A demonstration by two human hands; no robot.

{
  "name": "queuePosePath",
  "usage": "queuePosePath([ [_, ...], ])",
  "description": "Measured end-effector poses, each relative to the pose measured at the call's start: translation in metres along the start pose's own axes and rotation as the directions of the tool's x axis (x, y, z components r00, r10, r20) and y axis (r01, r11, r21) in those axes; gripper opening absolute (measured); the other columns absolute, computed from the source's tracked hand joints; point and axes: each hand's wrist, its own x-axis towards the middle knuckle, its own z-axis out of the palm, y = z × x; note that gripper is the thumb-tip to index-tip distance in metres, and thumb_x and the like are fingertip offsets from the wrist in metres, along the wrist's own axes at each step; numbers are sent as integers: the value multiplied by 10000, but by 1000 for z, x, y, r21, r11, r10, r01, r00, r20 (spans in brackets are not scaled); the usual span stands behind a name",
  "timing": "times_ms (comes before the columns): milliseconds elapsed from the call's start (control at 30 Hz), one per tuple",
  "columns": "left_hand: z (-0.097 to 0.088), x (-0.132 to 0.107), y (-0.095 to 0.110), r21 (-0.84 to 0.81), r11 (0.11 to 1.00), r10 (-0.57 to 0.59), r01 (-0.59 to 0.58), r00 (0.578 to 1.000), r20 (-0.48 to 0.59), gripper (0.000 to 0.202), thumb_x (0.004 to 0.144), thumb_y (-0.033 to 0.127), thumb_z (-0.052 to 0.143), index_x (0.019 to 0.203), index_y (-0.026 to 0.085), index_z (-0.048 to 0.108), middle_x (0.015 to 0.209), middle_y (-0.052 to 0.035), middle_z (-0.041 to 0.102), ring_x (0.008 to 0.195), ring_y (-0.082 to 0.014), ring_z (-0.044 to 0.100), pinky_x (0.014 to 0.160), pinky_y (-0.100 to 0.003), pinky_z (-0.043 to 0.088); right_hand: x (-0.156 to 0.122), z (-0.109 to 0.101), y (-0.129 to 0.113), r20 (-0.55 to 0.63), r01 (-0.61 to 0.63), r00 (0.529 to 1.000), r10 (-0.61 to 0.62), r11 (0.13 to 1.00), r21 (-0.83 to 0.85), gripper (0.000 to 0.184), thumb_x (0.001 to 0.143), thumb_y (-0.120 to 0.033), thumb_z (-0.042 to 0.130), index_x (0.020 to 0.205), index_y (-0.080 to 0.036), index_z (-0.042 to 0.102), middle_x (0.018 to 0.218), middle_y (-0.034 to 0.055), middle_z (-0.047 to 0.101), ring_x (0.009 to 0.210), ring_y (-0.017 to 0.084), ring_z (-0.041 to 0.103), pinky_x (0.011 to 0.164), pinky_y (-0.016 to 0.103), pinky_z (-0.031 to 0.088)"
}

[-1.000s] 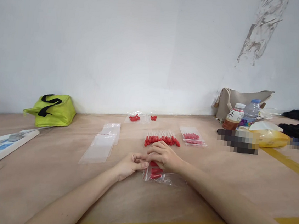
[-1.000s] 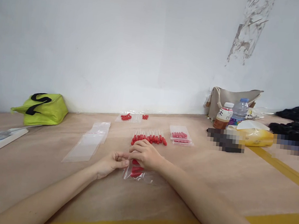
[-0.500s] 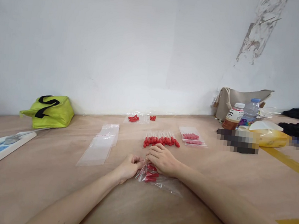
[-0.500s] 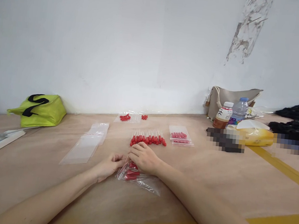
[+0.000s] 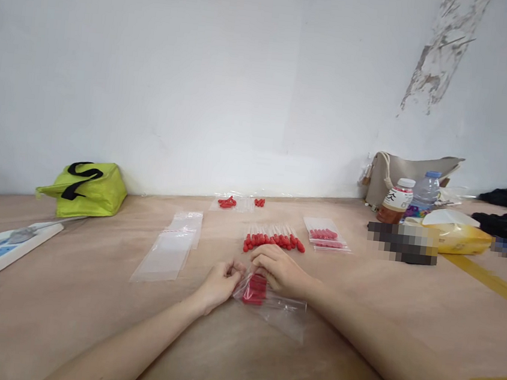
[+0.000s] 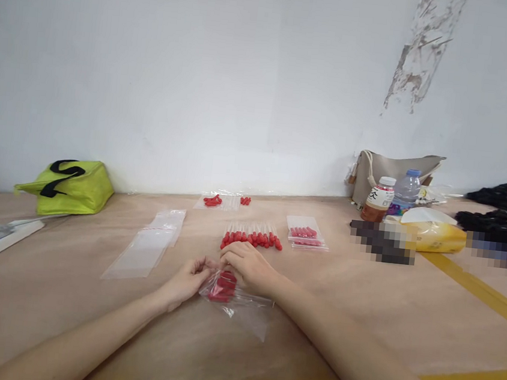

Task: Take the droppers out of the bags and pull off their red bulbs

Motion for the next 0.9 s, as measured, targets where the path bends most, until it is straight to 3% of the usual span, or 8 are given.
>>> queuePosePath([
  [100,1,-1,-2,83,993,86,-81,995,-54,88,714,218,484,789,172,481,585,57,501,486,-79,466,480,-183,346,0,-7,-3,-78,-131,987,141,984,124,151,833,-158,405,962,-181,481,1017,83,523,935,151,484,773,296,411],
  [200,-2,-2,-4,181,982,54,-53,999,0,158,763,229,409,865,182,521,527,63,497,377,-86,440,425,-199,337,-7,-13,-6,-40,-277,957,286,949,148,133,819,-232,459,934,-179,500,906,57,540,793,137,506,685,268,419],
  [333,-12,-2,-6,337,928,167,-157,986,-1,257,785,245,408,909,166,619,682,-12,614,570,-133,546,576,-244,407,-25,-19,-13,95,-358,931,351,932,64,255,706,-387,610,846,-184,548,846,35,552,784,156,506,692,281,400],
  [400,-18,-3,-7,416,891,209,-183,978,-18,259,781,269,439,914,173,640,707,-19,593,601,-139,533,596,-253,404,-34,-20,-15,114,-411,907,404,910,46,303,684,-408,625,878,-190,544,855,32,556,774,157,507,678,280,397],
  [533,-27,-6,-3,567,784,345,-254,937,-57,202,724,285,546,861,212,676,810,-25,493,734,-157,510,705,-289,410,-43,-18,-12,125,-459,884,450,887,49,218,739,-330,575,898,-186,535,859,38,540,749,146,504,646,263,402],
  [600,-29,-6,-1,569,766,370,-300,929,-8,178,716,256,558,834,219,685,853,-33,488,807,-169,505,740,-294,407,-45,-16,-8,122,-460,884,451,886,63,202,757,-294,555,922,-179,534,891,50,528,751,143,502,650,264,410],
  [733,-32,-3,-2,445,840,262,-310,951,166,201,747,212,516,851,216,688,862,-43,570,764,-156,536,666,-260,421,-47,-12,-5,120,-465,883,454,881,89,196,785,-266,522,956,-171,539,920,62,527,756,139,507,674,272,420],
  [900,-35,4,-6,295,914,205,-278,945,256,264,767,298,527,972,203,662,954,-59,610,846,-179,562,725,-265,442,-46,-9,-4,118,-506,860,497,859,73,179,794,-276,509,908,-154,572,862,60,539,721,136,515,661,267,421],
])
